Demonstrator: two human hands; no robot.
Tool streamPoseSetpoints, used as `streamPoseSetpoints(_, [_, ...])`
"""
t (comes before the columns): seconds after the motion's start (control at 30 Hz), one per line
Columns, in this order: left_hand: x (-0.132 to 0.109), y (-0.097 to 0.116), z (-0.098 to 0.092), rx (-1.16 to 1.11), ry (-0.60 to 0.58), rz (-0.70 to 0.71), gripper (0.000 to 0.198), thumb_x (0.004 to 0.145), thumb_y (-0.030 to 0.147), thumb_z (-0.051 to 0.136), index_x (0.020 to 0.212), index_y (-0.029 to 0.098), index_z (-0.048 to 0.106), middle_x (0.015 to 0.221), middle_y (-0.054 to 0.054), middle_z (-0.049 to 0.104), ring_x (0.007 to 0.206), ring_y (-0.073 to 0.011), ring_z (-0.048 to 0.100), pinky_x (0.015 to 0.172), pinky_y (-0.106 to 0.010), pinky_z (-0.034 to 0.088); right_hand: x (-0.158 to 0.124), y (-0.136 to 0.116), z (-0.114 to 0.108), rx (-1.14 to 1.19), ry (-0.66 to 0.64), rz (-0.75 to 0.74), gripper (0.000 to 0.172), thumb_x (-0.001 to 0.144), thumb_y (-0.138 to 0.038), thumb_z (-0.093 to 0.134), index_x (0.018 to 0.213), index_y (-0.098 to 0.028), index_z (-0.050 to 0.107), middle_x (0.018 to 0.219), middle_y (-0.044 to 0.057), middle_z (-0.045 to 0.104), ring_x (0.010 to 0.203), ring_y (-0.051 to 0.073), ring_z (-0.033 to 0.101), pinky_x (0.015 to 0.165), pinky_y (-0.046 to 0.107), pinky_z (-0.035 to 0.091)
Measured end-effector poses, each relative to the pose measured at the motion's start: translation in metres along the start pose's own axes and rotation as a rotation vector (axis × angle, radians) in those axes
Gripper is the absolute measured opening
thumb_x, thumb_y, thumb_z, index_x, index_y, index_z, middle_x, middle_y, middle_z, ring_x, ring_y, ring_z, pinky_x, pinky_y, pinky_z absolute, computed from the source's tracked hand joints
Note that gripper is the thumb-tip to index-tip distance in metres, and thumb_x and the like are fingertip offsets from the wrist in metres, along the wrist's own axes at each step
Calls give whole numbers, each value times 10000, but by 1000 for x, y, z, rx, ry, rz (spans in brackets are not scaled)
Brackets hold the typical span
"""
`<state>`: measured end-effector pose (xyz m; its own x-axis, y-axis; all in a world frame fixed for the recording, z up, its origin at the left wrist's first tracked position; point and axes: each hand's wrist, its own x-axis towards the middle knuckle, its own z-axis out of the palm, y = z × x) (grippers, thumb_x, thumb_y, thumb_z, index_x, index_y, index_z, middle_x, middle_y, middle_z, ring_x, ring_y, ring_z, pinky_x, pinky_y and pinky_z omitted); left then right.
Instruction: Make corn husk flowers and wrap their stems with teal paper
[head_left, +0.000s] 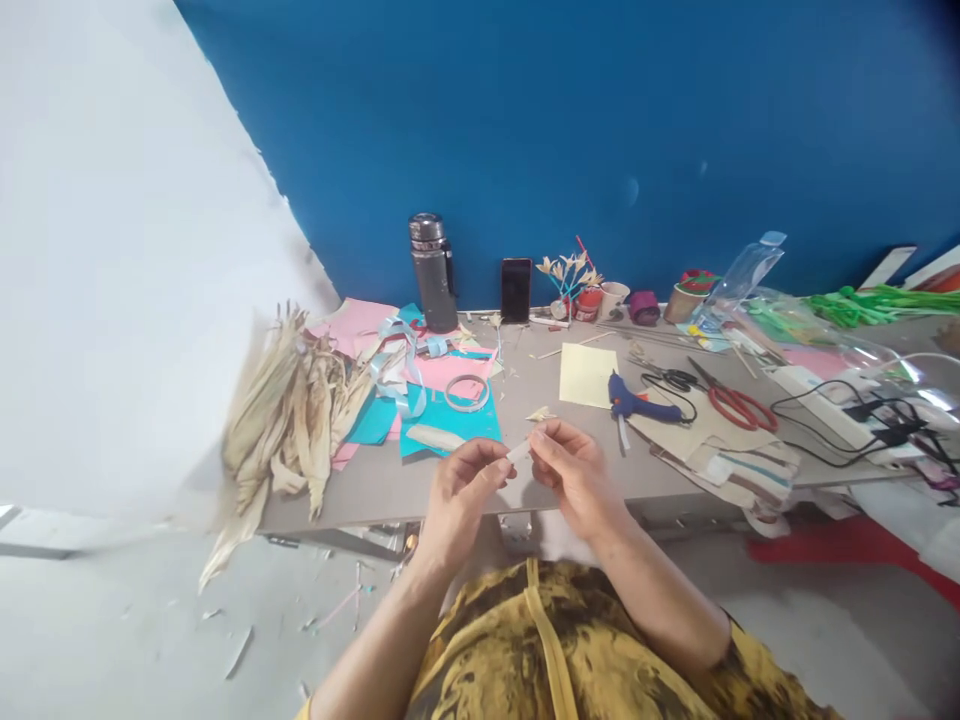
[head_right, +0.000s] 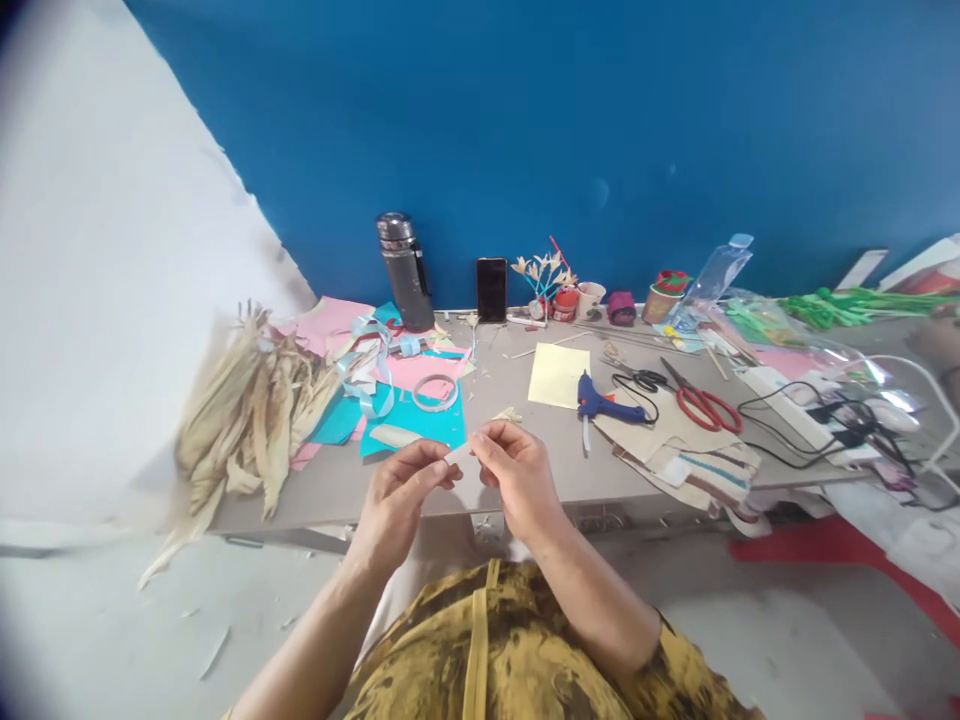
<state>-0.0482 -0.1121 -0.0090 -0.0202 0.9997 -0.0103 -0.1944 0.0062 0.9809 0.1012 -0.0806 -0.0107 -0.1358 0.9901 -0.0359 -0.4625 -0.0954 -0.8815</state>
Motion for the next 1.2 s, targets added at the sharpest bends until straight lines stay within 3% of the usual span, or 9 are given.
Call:
streamPoseSetpoints(0.23, [-3,-9,2,59,64,-6,165,793,308,694,690,185,658,675,-13,638,696,-155,564,716,-276,442,-9,13,-6,-124,51,-53,274,765,-428,806,763,-193,666,634,-43,531,519,77,373,490,227,306])
streamPoseSetpoints(0.47, [3,-15,4,154,56,37,173,766,260,653,608,196,622,648,-1,592,689,-159,518,711,-283,408,-8,12,-14,119,16,147,262,679,-341,817,665,-185,607,570,-54,432,520,80,327,470,209,261])
streamPoseSetpoints(0.63, [4,-21,-7,-4,38,22,150,780,269,663,656,191,633,695,-14,596,728,-165,527,736,-289,414,6,3,-29,306,38,194,296,699,-335,778,642,-186,529,622,-44,449,516,72,287,428,178,229])
streamPoseSetpoints(0.73, [4,-18,-10,-114,33,-43,151,776,294,683,679,184,649,701,-20,603,718,-161,540,736,-293,430,7,6,-32,142,19,138,295,795,-441,734,722,-185,608,635,-33,515,498,67,323,431,179,276])
streamPoseSetpoints(0.83, [5,-14,-12,-180,87,-51,161,763,296,695,662,181,646,662,-14,580,689,-155,535,711,-290,431,2,13,-28,-223,-158,101,233,813,-405,751,902,-195,703,790,6,652,565,83,471,492,201,374])
streamPoseSetpoints(0.93, [6,-12,-15,-202,110,-48,171,760,290,705,649,178,641,650,-12,570,676,-151,535,704,-289,430,0,17,-22,-505,-298,39,235,881,-397,688,800,-180,724,686,10,654,589,111,520,530,228,399])
streamPoseSetpoints(1.0, [6,-13,-17,-206,124,-51,176,767,295,709,656,178,639,649,-11,574,681,-152,539,710,-289,431,1,16,-18,-546,-262,-21,269,928,-388,619,793,-183,728,671,13,664,564,107,504,519,229,384])
streamPoseSetpoints(1.1, [6,-15,-19,-202,149,-53,188,794,305,701,671,181,631,652,-7,583,689,-151,537,718,-283,428,6,13,-14,-495,-207,-84,196,926,-328,608,856,-197,737,813,37,720,617,112,546,550,229,412])
streamPoseSetpoints(1.2, [5,-15,-19,-116,167,-23,199,825,301,683,674,182,631,657,-2,602,693,-143,537,725,-271,420,7,10,-11,-370,-292,-18,237,944,-391,600,1013,-206,731,749,37,711,645,136,593,593,247,459])
